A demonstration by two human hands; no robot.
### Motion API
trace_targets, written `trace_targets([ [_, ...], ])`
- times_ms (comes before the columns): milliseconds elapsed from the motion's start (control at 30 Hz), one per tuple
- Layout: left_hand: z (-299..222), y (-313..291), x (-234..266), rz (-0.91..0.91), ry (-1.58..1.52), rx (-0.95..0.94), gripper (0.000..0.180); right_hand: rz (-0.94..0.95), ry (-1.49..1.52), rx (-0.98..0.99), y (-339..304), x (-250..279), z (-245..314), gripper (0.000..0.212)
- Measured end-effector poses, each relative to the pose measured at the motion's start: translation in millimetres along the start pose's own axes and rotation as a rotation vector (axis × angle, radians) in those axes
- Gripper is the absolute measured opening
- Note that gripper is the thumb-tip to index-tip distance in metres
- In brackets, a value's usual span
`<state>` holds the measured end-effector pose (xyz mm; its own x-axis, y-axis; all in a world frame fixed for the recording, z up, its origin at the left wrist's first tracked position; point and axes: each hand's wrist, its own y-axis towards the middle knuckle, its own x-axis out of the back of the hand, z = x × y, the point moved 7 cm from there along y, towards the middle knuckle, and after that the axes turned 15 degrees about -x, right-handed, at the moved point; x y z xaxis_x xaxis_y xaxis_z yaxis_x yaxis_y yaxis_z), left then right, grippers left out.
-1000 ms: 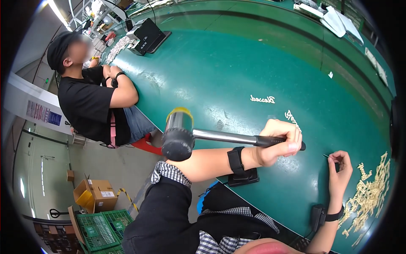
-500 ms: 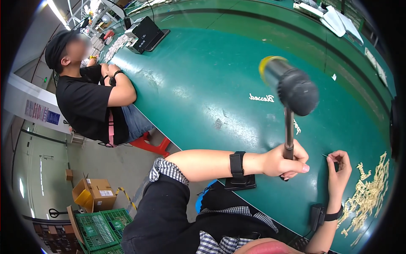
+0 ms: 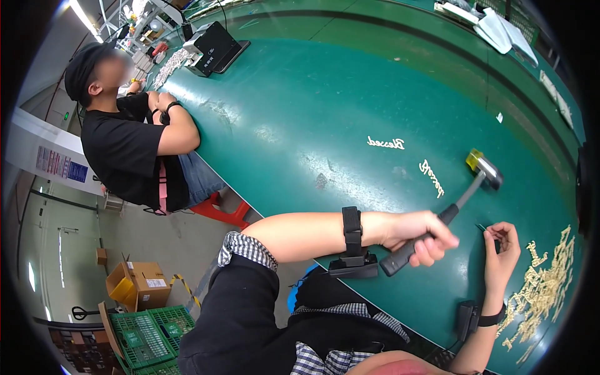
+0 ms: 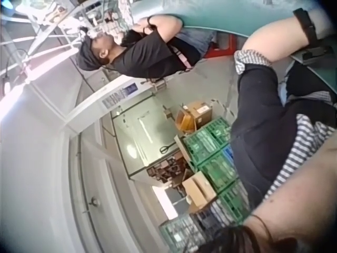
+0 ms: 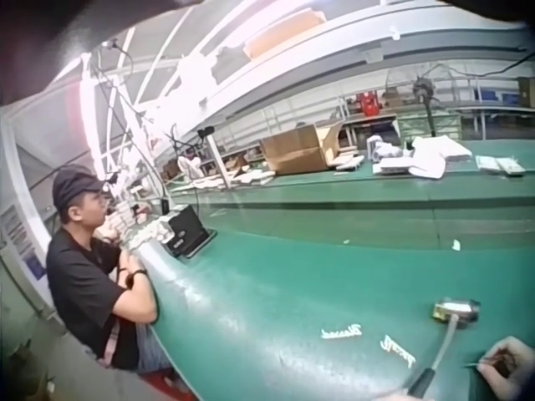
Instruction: The person picks up a gold-colored script ornament and a white plastic housing, fits the ornament into the housing, and hammers it into place. After repeating this process for a second ornament, the person sets the completed housing aside.
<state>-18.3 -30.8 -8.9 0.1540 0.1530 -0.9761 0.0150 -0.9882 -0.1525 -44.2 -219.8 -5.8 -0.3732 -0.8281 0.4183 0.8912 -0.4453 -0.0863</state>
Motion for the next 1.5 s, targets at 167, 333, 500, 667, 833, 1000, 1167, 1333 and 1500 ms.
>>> trace_targets([
  [167,-2,3,2,0.032,0.944,-0.164,0.025,-0.027,0.044,0.003,0,2,2,0.013],
  [333,-11,4,2,0.049,1.031,-0.225,0.028,-0.034,0.093,0.002,1,5,-6,0.013],
  [500,-9,3,2,0.049,1.085,-0.220,0.032,-0.021,0.086,0.013,1,3,-4,0.013],
  [667,-9,3,0,0.044,1.095,-0.211,0.034,-0.022,0.083,0.014,0,4,-3,0.014],
  [833,-8,3,0,0.052,1.094,-0.212,0.035,-0.012,0.082,0.022,0,4,-4,0.014],
  [1000,-9,3,0,0.051,1.071,-0.234,0.038,-0.010,0.055,0.021,0,2,-3,0.015],
  [1167,-10,2,-1,0.044,1.067,-0.246,0.039,-0.015,0.062,0.025,0,1,1,0.019],
  [1333,-13,8,-1,0.136,1.194,-0.403,0.043,0.026,0.024,0.007,1,0,-2,0.017],
  [1500,-7,6,4,0.071,1.052,-0.273,0.038,0.003,0.042,-0.031,3,1,-4,0.014],
])
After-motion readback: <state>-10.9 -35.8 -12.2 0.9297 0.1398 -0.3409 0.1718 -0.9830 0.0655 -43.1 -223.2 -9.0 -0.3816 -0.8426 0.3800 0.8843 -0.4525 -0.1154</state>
